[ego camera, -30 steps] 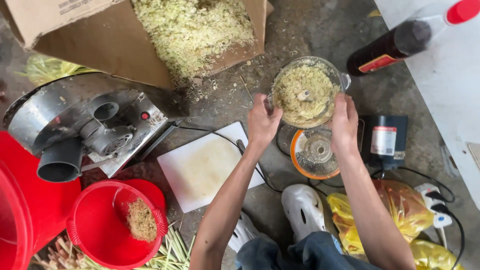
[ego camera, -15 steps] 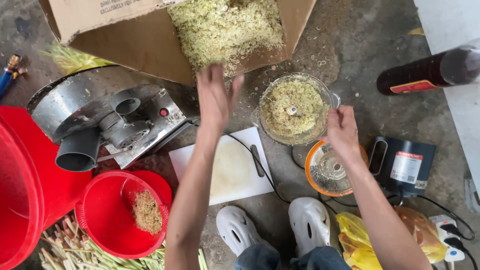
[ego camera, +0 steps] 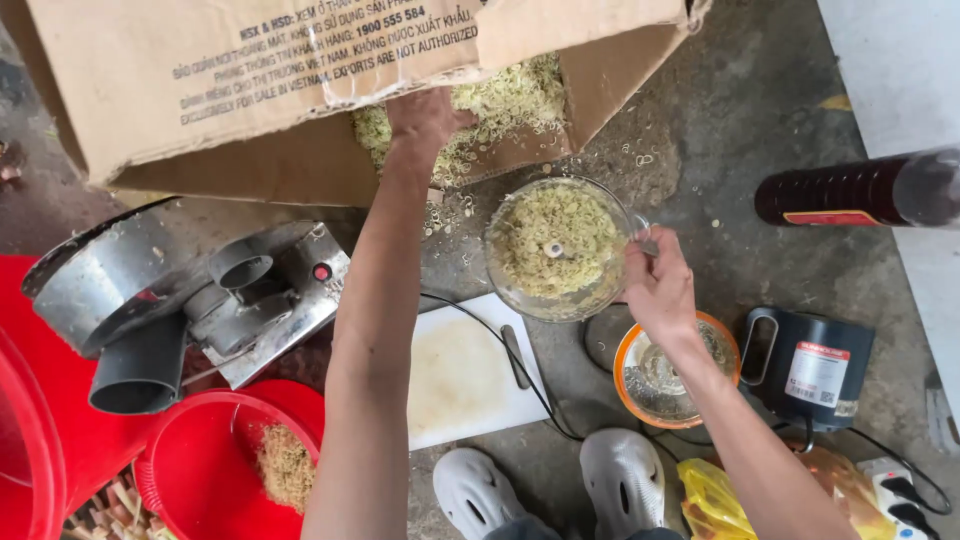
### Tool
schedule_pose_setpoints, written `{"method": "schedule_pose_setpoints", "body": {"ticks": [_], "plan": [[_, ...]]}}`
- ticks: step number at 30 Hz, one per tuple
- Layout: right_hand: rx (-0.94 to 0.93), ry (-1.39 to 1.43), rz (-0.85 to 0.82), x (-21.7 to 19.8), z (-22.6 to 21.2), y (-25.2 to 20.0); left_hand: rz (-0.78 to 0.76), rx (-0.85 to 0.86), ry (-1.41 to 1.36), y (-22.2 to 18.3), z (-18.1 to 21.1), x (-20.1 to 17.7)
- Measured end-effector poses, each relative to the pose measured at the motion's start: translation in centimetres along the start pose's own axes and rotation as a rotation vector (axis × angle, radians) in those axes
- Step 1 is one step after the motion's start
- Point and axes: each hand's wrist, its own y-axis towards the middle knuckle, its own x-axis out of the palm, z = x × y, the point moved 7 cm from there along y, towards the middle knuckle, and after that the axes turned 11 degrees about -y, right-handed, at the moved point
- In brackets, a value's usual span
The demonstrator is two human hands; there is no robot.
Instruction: The person feeds sugarcane stalks into a metal shredder, then transfers the shredded material into a food processor. After blending, they pour the processed contents into a red bucket.
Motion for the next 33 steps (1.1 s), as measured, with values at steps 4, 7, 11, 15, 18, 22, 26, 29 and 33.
{"method": "schedule_pose_setpoints", "body": {"ticks": [4, 7, 11, 15, 18, 22, 26, 29, 33], "plan": [[0.043, -0.083, -0.054, 1.1, -0.7, 0.7, 0.183, 0.104, -0.344, 2.4, -0.1, 2.3], [0.052, -0.109, -0.075, 0.9, -1.6, 1.3, 0.4, 0.202, -0.466, 4.0, -0.2, 1.4], [0.08, -0.145, -0.1, 0.8, -1.1, 1.1, 0.538, 0.272, -0.564, 4.4, -0.7, 1.8], [0.071, -0.065, -0.128, 1.0, -0.5, 1.7, 0.642, 0.306, -0.615, 5.6, -1.4, 0.7], [0.017, -0.015, -0.146, 1.2, 0.2, 1.8, 0.649, 0.32, -0.652, 5.8, -1.9, 1.9], [0.02, -0.057, -0.125, 1.3, -0.1, 1.7, 0.639, 0.271, -0.681, 7.9, -2.8, 2.8], [0.015, -0.076, -0.117, 1.0, -0.6, 1.4, 0.802, 0.502, -0.644, 6.6, -3.1, 3.2], [0.019, -0.089, -0.118, 0.9, -0.5, 1.4, 0.717, 0.386, -0.76, 5.7, -3.0, 0.3], [0.012, -0.039, -0.144, 1.2, 0.0, 1.8, 0.53, 0.319, -1.031, -2.2, -0.7, -7.2]]}}
